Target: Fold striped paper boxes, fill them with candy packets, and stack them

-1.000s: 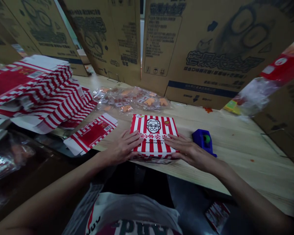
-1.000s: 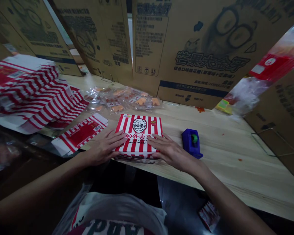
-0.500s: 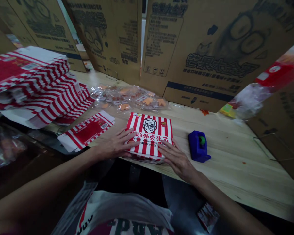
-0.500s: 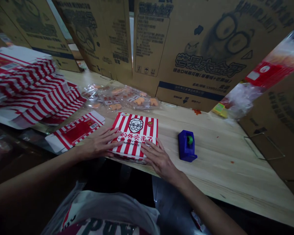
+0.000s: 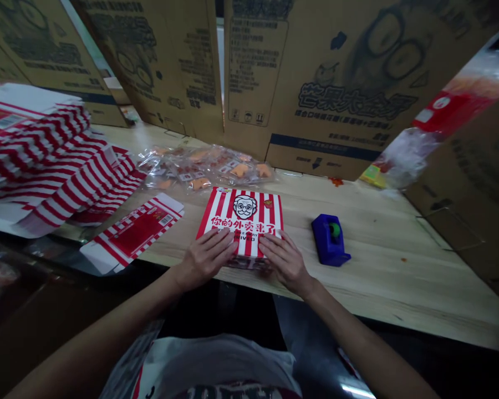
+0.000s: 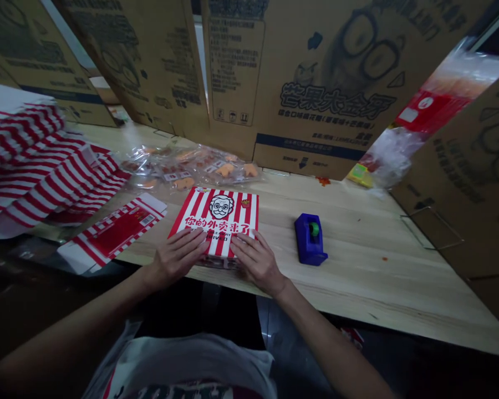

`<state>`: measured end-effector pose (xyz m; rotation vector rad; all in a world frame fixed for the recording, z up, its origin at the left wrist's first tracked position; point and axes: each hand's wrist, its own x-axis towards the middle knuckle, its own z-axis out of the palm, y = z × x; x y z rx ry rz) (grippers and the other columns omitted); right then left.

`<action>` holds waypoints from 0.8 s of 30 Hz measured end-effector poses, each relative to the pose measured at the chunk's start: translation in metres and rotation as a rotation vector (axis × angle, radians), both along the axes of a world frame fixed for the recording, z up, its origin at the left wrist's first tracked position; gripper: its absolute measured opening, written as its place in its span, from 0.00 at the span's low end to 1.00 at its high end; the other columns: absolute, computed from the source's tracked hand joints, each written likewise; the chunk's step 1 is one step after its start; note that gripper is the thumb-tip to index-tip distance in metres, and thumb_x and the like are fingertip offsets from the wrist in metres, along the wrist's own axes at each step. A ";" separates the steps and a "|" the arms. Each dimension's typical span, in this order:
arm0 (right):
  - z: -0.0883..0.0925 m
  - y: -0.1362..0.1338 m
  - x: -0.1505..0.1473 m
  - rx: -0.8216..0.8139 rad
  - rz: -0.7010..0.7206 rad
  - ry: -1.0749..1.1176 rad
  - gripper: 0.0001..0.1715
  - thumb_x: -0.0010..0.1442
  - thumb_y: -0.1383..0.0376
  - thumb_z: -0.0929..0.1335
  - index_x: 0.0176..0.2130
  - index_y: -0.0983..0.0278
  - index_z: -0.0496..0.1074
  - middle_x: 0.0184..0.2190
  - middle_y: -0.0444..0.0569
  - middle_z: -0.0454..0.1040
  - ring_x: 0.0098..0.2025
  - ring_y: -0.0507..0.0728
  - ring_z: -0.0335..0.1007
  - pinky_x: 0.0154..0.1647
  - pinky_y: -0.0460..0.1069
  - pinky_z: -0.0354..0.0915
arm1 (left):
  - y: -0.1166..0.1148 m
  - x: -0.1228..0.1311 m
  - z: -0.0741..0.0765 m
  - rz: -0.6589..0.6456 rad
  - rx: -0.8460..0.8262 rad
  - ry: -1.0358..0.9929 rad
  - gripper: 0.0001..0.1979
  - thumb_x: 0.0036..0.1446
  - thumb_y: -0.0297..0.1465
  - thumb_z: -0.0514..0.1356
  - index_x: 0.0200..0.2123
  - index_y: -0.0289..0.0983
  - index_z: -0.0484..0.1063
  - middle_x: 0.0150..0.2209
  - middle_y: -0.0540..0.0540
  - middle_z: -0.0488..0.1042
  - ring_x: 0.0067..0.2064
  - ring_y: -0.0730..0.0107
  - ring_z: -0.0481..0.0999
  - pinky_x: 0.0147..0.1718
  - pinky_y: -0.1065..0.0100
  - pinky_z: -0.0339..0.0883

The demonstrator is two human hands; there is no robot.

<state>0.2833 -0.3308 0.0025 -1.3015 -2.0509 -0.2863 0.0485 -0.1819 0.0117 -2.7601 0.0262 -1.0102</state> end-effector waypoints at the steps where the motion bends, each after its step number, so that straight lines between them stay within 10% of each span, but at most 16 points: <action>1: -0.001 0.005 0.001 -0.002 -0.024 0.028 0.26 0.66 0.71 0.62 0.62 0.61 0.61 0.55 0.56 0.71 0.62 0.60 0.61 0.63 0.66 0.55 | 0.006 0.004 -0.001 -0.004 -0.006 -0.021 0.17 0.59 0.22 0.57 0.53 0.32 0.69 0.51 0.37 0.76 0.60 0.56 0.68 0.57 0.53 0.67; 9: -0.001 0.013 -0.014 -0.003 -0.175 0.215 0.22 0.66 0.69 0.62 0.58 0.59 0.67 0.55 0.53 0.71 0.62 0.60 0.60 0.64 0.64 0.54 | 0.021 0.015 -0.007 -0.036 -0.097 -0.087 0.23 0.57 0.18 0.57 0.57 0.33 0.66 0.51 0.37 0.76 0.60 0.56 0.68 0.57 0.53 0.67; 14: -0.004 -0.036 0.018 0.094 -0.627 0.470 0.22 0.65 0.63 0.63 0.57 0.64 0.66 0.58 0.59 0.66 0.61 0.63 0.60 0.60 0.62 0.59 | 0.025 0.014 -0.013 -0.059 -0.103 -0.103 0.28 0.56 0.19 0.59 0.60 0.38 0.63 0.52 0.38 0.75 0.58 0.54 0.71 0.56 0.52 0.69; 18: -0.014 -0.086 0.078 0.158 -1.067 0.897 0.21 0.60 0.53 0.64 0.43 0.66 0.72 0.45 0.57 0.72 0.47 0.62 0.68 0.45 0.55 0.67 | 0.029 0.016 -0.015 -0.080 -0.091 -0.127 0.29 0.55 0.20 0.61 0.60 0.39 0.63 0.52 0.39 0.76 0.55 0.53 0.73 0.55 0.52 0.69; 24: -0.030 -0.093 0.114 -0.067 -1.017 1.113 0.19 0.48 0.51 0.70 0.22 0.65 0.71 0.19 0.42 0.66 0.24 0.53 0.61 0.26 0.47 0.60 | 0.026 0.017 -0.015 -0.058 -0.082 -0.142 0.26 0.56 0.21 0.61 0.57 0.39 0.66 0.51 0.39 0.76 0.54 0.54 0.75 0.53 0.53 0.70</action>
